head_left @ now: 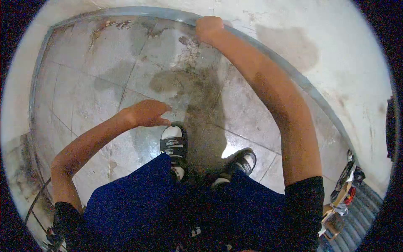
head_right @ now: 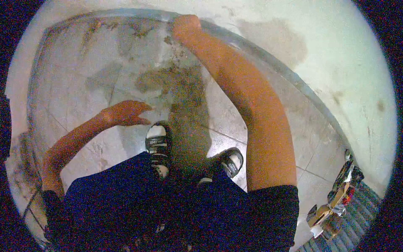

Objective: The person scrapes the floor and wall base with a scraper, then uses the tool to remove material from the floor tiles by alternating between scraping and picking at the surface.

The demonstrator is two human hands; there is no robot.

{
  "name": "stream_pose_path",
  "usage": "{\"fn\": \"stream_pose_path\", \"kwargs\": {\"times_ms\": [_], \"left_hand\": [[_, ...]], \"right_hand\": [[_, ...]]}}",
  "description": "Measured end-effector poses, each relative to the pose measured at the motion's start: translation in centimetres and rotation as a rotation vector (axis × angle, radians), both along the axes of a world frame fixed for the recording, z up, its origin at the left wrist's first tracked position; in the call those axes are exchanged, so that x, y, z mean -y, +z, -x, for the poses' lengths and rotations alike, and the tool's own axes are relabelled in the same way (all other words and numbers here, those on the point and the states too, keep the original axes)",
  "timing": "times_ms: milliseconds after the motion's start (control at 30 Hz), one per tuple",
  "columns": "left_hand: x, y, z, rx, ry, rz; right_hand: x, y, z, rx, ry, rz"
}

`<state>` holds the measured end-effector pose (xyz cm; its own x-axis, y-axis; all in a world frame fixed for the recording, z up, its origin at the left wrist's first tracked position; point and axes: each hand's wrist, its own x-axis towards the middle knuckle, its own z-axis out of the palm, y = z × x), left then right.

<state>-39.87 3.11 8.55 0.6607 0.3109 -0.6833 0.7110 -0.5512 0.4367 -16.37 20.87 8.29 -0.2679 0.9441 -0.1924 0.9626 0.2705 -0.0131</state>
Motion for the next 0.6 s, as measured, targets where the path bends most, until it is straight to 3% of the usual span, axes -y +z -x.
{"fn": "stream_pose_path", "kwargs": {"times_ms": [300,467,600], "left_hand": [[-0.3,-0.1,0.4,-0.039,-0.007,-0.027],[-0.6,0.1,-0.4,-0.071,-0.008,0.012],[-0.3,-0.6,-0.4,-0.068,-0.021,-0.051]], "right_hand": [[-0.3,1.0,-2.8,0.111,-0.084,-0.033],[1.5,-1.1,-2.4,0.033,0.059,-0.109],[2.7,1.0,-2.1,-0.023,0.095,-0.113]]}}
